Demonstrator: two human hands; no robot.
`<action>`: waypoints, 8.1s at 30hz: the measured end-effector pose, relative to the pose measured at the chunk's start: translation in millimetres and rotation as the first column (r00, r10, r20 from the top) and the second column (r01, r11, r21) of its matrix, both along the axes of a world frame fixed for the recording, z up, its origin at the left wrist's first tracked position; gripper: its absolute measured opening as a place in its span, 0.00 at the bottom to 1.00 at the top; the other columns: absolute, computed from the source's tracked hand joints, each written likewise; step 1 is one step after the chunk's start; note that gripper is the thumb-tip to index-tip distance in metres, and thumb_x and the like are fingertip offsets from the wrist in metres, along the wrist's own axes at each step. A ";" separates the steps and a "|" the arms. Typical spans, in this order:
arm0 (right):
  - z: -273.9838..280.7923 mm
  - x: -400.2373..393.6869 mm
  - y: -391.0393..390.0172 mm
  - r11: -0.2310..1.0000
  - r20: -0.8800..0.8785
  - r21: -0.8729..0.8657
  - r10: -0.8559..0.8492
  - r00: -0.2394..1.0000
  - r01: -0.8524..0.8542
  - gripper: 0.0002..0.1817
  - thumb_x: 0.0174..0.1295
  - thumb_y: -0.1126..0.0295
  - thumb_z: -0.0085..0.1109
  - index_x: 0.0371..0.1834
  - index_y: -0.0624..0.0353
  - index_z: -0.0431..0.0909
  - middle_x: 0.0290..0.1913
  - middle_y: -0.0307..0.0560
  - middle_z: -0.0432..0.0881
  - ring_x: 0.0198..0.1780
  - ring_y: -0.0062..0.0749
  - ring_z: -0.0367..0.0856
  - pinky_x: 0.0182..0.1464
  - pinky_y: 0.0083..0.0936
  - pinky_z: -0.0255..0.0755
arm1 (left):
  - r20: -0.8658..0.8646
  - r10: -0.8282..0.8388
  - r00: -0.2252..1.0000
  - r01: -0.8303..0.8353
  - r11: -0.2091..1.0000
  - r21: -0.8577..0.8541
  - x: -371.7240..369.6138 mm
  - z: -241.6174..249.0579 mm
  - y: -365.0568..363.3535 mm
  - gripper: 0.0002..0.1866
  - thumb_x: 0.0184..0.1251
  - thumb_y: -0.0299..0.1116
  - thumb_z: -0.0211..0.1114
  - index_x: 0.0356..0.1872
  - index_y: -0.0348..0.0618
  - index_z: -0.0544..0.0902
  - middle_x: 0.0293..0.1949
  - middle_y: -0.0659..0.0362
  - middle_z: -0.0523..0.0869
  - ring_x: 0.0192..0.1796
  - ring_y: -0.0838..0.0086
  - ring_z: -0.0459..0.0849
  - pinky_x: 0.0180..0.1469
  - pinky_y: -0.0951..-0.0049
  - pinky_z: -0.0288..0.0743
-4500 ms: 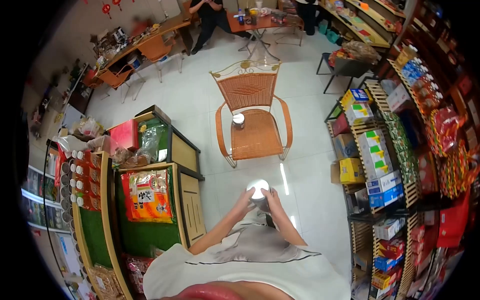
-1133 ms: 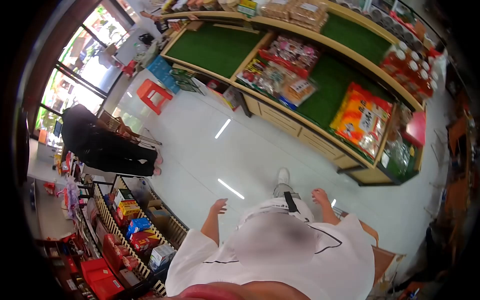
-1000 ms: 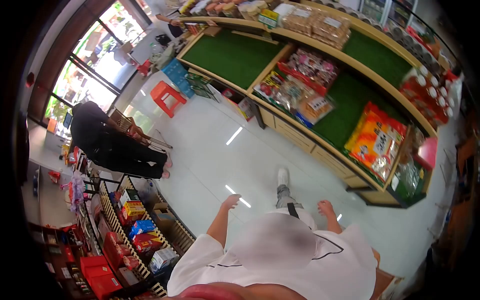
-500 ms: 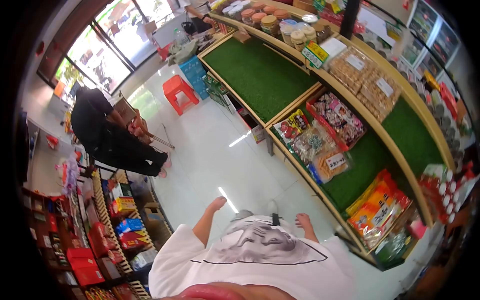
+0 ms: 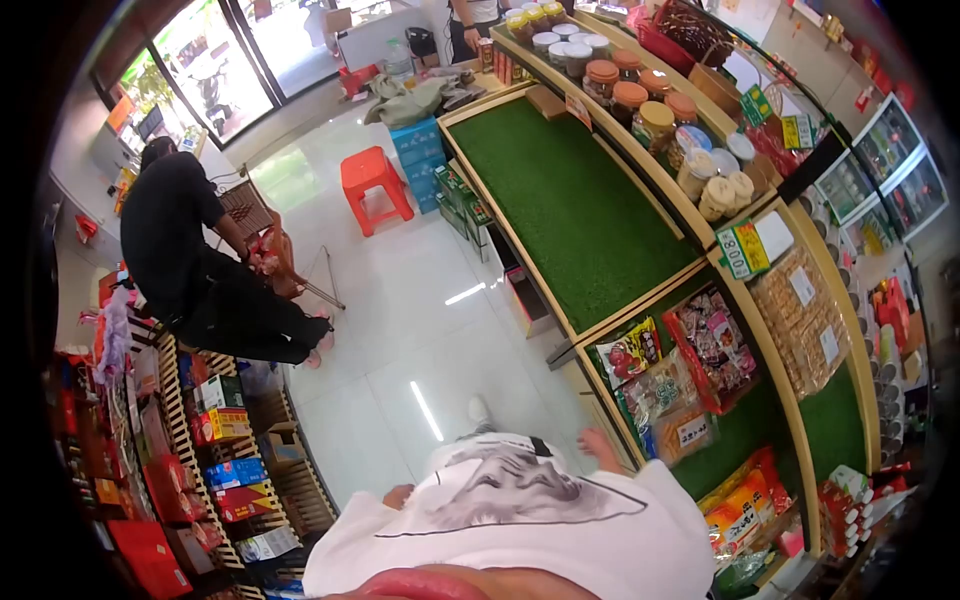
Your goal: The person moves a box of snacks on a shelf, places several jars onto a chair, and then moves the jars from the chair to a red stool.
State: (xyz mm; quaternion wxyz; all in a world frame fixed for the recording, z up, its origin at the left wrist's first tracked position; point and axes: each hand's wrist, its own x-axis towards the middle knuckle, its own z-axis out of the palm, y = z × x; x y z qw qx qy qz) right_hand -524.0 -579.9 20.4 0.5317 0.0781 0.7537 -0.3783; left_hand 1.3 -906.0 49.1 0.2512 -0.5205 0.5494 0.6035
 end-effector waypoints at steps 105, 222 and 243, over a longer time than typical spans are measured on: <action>368.5 -357.6 -901.9 -0.443 0.453 -0.890 -0.836 0.309 0.106 0.56 0.58 0.25 0.47 0.79 0.57 0.49 0.74 0.50 0.62 0.68 0.46 0.71 0.57 0.43 0.78 | -0.504 -0.704 -0.499 0.198 0.474 -0.858 -981.6 410.2 -725.1 0.51 0.45 0.47 0.81 0.71 0.44 0.63 0.73 0.46 0.62 0.76 0.49 0.57 0.75 0.43 0.48; 275.5 787.1 383.0 -0.719 0.619 -0.559 -0.031 -0.785 -0.412 0.43 0.65 0.30 0.35 0.70 0.53 0.64 0.63 0.54 0.74 0.57 0.51 0.78 0.56 0.53 0.77 | -0.777 0.069 -0.625 0.314 -0.890 -0.331 87.0 242.8 826.0 0.36 0.66 0.34 0.68 0.71 0.41 0.59 0.68 0.50 0.65 0.72 0.64 0.62 0.73 0.65 0.55; 299.8 756.4 632.9 -0.835 0.505 -0.543 -0.413 -0.758 0.093 0.41 0.66 0.32 0.42 0.74 0.47 0.58 0.72 0.54 0.63 0.67 0.58 0.70 0.62 0.52 0.73 | -0.832 -0.351 -0.431 0.673 -0.738 -0.037 17.9 202.6 983.4 0.33 0.75 0.40 0.60 0.74 0.42 0.55 0.68 0.50 0.65 0.71 0.65 0.63 0.72 0.66 0.58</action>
